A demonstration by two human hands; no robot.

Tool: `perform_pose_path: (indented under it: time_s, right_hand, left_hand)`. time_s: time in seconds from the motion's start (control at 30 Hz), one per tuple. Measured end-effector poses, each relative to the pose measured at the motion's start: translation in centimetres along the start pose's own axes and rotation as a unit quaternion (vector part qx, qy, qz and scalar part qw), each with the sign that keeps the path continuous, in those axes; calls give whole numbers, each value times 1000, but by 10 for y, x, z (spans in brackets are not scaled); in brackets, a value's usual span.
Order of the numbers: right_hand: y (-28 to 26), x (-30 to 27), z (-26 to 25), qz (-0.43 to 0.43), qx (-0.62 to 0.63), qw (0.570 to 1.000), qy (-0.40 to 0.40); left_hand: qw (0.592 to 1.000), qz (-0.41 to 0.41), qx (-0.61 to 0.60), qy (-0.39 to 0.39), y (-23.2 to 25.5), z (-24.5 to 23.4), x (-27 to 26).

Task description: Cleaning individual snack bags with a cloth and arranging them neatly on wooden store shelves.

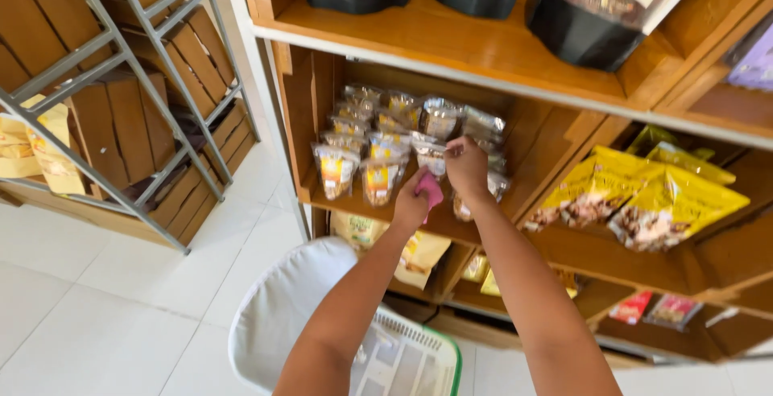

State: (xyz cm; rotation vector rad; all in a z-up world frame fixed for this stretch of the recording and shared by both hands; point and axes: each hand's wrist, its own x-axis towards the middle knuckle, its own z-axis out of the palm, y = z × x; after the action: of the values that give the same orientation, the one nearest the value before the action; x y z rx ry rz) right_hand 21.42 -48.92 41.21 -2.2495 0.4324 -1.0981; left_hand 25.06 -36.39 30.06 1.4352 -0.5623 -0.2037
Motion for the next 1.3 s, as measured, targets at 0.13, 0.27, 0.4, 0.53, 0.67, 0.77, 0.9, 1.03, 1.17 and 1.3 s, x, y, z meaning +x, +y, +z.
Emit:
perform_pose_path:
  time_s: [0.13,0.27,0.4,0.53,0.67,0.77,0.9,1.03,1.17,1.3]
  right_hand:
    - [24,35,13,5,-8,1000,-12]
    - [51,70,23,21,-27,999,22]
    - [94,91,41,40,-69,997,23]
    - [111,101,54,61,-75,995,-15]
    - [128,106,61,71,-106,991,-38]
    - [117,104,54,153,-75,982,-80]
    - [108,102,45,247,8,959,-137]
    - [118,104,45,215,22,960,-180]
    - [135,109,46,148,41,962,-226]
    - [89,103,27,157,-39,973,-166]
  left_hand:
    - [993,114,-20,19,15,1,11]
    - [999,-11,-30,11,12,1,17]
    - [1000,-9,19,13,-6,5,22]
    - [999,40,20,25,-41,17,32]
    - [997,60,39,16,-38,21,37]
    - [999,-48,24,-4,-11,17,35]
    - [1000,5,19,7,-83,24,59]
    - [989,-150,-11,-15,-6,13,42]
    - [982,-183,-30,-31,4,11,40]
    - [997,-51,57,-6,-50,14,48]
